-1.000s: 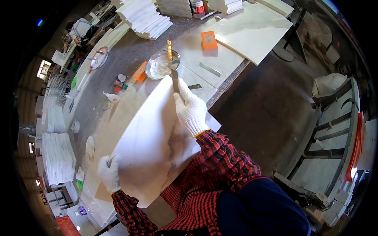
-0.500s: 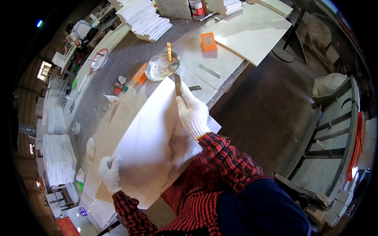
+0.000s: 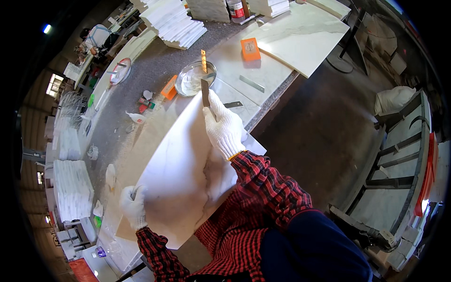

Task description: The person uses a metal scraper to remove excess material from the edges of a large white rectangular board. They repeatedly scrape the edges and corners, occasionally flipping the board to work on different sides. The person wears white gloves and a red plaid shirt while working at a table in a workshop.

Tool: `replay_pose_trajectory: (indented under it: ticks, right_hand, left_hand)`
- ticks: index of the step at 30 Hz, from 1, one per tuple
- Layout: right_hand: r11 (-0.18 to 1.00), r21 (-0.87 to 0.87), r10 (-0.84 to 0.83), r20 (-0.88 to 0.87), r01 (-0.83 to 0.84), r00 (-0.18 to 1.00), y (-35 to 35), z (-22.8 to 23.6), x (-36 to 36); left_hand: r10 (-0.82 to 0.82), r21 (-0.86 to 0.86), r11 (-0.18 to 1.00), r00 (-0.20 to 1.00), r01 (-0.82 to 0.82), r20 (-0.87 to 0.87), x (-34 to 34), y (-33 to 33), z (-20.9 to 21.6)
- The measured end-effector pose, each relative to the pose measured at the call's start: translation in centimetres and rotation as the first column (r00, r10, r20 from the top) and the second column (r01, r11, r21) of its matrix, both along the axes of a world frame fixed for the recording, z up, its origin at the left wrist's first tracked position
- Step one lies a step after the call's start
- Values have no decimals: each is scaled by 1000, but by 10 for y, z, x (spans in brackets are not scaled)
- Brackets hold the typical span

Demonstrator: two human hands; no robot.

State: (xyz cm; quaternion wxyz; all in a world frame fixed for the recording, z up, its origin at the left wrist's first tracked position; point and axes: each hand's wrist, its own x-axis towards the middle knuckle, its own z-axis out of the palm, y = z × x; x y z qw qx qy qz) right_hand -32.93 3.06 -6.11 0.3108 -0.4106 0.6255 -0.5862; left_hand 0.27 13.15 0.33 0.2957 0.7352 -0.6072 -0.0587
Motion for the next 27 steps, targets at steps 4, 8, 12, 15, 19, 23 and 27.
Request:
replay_pose_trajectory:
  ticks: [4, 8, 12, 15, 19, 23, 27]
  right_hand:
    - [1000, 2, 23, -41, -23, 999, 3, 5, -7]
    - [1000, -8, 8, -13, -8, 1000, 3, 7, -3]
    - [1000, -4, 13, -18, -13, 1000, -2, 9, 0]
    - [1000, -23, 17, -20, -18, 1000, 3, 9, -6]
    - [1000, -4, 27, 32, -27, 999, 0, 11, -2]
    - [999, -8, 45, -12, -45, 999, -3, 11, -4]
    - [998, -65, 25, -15, -26, 1000, 0, 10, -7]
  left_hand:
    - [-26, -52, 998, 999, 27, 19, -4, 1, 4]
    - [10, -8, 1000, 1000, -10, -15, 0, 1, 0]
    - [9, -19, 1000, 1000, -9, -8, -1, 1, 1]
    - [-11, -53, 999, 1000, 13, 24, -3, 2, 5]
    - [4, -20, 1000, 1000, -4, -30, -4, 1, 3]
    - [-9, -43, 999, 1000, 10, 17, 1, 2, 0]
    - [4, -30, 1000, 1000, -4, -9, -2, 1, 3]
